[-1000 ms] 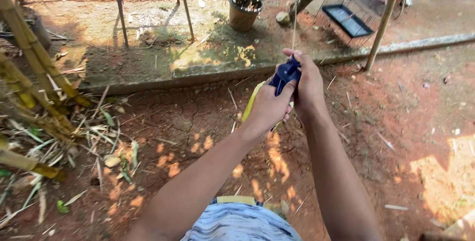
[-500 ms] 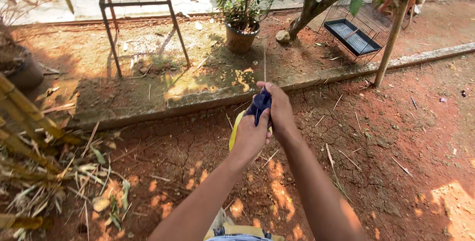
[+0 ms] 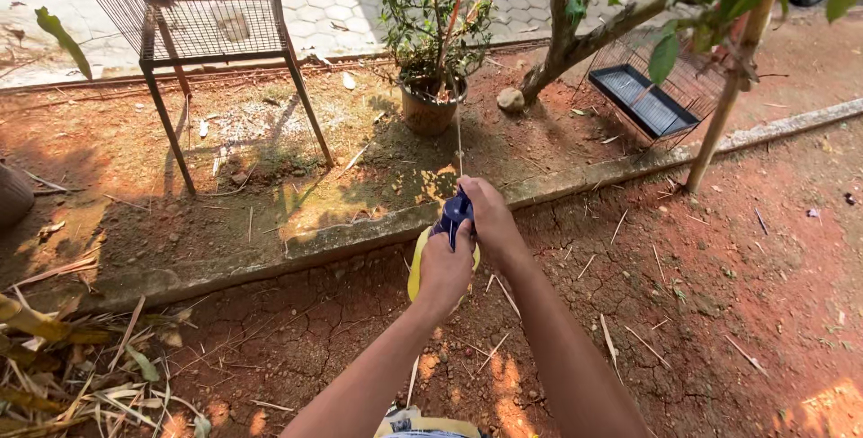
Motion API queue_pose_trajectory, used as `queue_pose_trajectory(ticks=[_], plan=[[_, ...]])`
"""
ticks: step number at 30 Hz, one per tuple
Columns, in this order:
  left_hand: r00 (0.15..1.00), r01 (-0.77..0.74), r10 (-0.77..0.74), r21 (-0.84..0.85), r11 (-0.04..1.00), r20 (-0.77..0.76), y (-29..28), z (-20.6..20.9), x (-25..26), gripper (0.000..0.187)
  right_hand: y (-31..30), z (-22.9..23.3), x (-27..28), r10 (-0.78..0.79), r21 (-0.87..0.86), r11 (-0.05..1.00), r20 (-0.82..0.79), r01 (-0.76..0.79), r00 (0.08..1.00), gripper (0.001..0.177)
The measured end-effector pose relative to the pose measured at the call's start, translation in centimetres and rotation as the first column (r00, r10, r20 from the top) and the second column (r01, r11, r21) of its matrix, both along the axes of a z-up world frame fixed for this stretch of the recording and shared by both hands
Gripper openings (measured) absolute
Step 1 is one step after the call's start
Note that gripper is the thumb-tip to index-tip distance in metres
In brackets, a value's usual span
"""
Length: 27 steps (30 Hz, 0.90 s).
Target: The person pumps a pressure sprayer bottle and sprays liquid onto various potted plants and plants in the ground.
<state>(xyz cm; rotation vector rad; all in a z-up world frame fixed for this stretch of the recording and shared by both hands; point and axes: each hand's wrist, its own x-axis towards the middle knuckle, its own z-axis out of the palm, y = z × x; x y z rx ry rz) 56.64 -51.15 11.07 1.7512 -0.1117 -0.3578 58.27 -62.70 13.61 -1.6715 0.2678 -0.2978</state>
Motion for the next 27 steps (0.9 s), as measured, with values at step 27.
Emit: queue_pose_trajectory(ticks=[27], plan=[[0.969, -0.081, 0.046, 0.136, 0.987, 0.242, -6.4, -2.6, 9.3, 0.060, -7.2, 5.1, 11.1, 0.126, -0.913, 0.241, -0.307, -0.329, 0.943, 0.027]])
